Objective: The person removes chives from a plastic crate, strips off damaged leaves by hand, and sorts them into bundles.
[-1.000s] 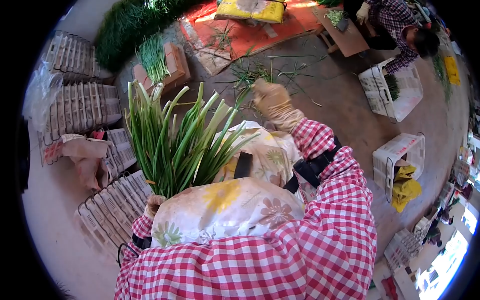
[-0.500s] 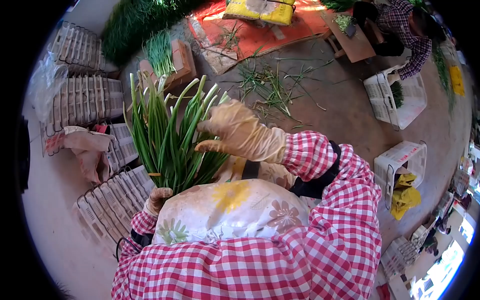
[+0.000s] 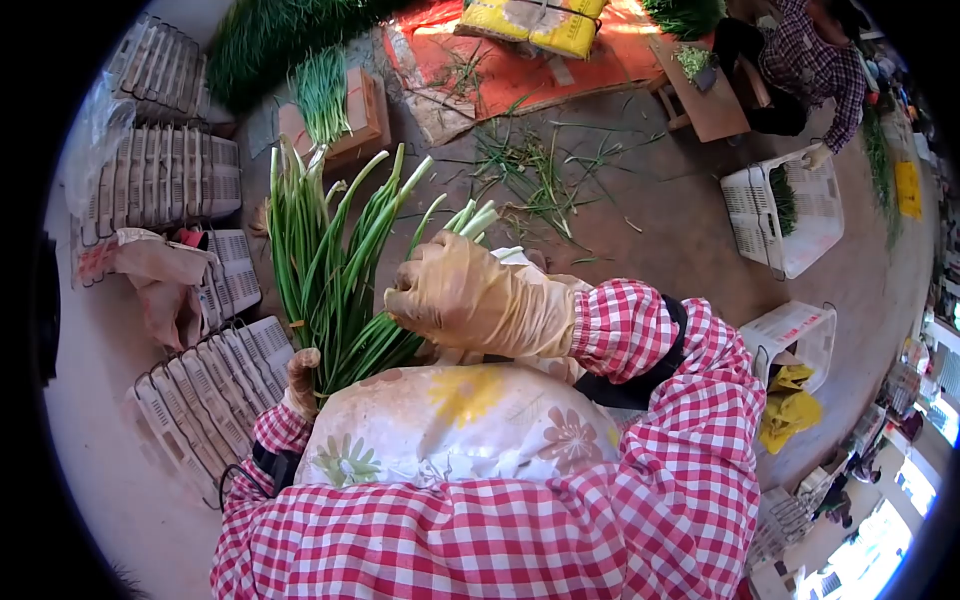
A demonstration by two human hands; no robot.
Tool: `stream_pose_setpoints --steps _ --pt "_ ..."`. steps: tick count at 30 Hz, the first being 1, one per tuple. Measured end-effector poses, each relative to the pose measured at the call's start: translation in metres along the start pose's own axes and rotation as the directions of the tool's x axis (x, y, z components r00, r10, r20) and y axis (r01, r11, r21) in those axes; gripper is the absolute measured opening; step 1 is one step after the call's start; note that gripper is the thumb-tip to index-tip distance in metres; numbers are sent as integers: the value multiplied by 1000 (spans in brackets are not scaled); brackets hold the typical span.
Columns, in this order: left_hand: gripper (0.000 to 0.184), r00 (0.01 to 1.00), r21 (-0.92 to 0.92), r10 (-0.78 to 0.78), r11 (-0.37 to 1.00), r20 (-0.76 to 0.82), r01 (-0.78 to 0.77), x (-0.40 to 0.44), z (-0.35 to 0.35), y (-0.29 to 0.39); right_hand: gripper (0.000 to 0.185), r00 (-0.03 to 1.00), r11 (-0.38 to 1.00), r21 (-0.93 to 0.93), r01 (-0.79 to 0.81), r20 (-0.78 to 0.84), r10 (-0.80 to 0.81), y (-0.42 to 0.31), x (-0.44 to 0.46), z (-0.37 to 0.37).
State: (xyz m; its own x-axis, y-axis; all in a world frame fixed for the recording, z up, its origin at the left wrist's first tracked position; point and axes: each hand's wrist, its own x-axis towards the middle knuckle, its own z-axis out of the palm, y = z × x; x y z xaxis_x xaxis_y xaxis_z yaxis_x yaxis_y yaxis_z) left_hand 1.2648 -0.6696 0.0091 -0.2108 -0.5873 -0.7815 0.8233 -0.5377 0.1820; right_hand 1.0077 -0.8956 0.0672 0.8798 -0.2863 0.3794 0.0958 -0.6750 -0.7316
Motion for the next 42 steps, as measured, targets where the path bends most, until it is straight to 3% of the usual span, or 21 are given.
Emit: stream_pose_setpoints --steps 2,3,4,6,10,11,13,14,15,16,18,20,22,23,26,31,33,36,37,40,42 --pt "30 1000 12 23 1000 19 -23 4 1 -1 9 1000 962 273 -24 -12 29 -11 5 -9" --pt "29 999 0 27 1000 22 -27 4 1 -1 10 949 799 520 -303 237 206 -28 6 -26" --pt "28 999 3 30 1000 20 -30 4 0 -2 12 911 596 689 -412 330 247 -36 3 -32" --pt "26 999 7 32 999 9 -32 2 0 -3 15 874 461 751 -473 466 139 -43 4 -57" --pt "23 998 60 48 997 -35 -46 -2 -2 -6 14 976 400 899 178 -111 -185 -18 -8 -94" --pt "22 998 73 49 996 -45 -46 -4 -3 -7 14 960 377 888 262 -199 -199 -6 -15 -107" --pt "20 996 113 61 992 -67 -53 -5 -3 -8 21 966 464 878 121 -211 147 1 -34 -131" --pt "20 995 136 66 989 -81 -55 -7 -2 -9 24 914 730 677 -95 -231 333 9 -37 -124" --pt "19 993 158 70 986 -96 -54 -7 -2 -9 28 828 824 419 -382 -242 506 16 -41 -117" --pt "18 991 185 70 982 -111 -48 -8 0 -8 30 740 733 -175 -657 -337 583 28 -34 -102" --pt "16 985 256 78 966 -156 -36 -14 2 -7 30 925 873 -315 -372 -206 319 51 -30 -76" --pt "15 975 316 84 949 -204 -15 -19 4 -7 36 976 863 -459 -209 -157 152 36 -14 -54" --pt "13 971 366 72 930 -229 18 -23 5 -5 40 937 908 -354 -225 178 301 40 -20 -44" --pt "12 971 373 63 927 -231 29 -23 6 -4 40 818 905 -270 -328 399 416 43 -15 -47" --pt "9 975 433 -41 891 -220 135 -24 0 -3 34 528 689 -70 -722 587 613 28 -4 -58" --pt "9 983 392 -143 902 -117 178 -24 -6 -8 30 404 544 76 -836 756 516 35 -18 -48" --pt "9 983 377 -166 908 -85 185 -22 -8 -9 28 382 334 231 -914 769 513 41 -29 -41" --pt "9 981 365 -186 910 -61 195 -19 -9 -11 28 492 314 379 -870 679 545 52 -47 -19" --pt "9 980 363 -189 911 -56 197 -18 -8 -11 27 464 350 309 -884 664 587 52 -46 -22" --pt "8 979 364 -200 909 -47 203 -19 -9 -10 25 672 789 -70 -610 481 562 29 -28 -32" --pt "8 977 364 -208 907 -46 210 -20 -10 -9 21 690 776 -165 -609 373 620 27 -25 -28"
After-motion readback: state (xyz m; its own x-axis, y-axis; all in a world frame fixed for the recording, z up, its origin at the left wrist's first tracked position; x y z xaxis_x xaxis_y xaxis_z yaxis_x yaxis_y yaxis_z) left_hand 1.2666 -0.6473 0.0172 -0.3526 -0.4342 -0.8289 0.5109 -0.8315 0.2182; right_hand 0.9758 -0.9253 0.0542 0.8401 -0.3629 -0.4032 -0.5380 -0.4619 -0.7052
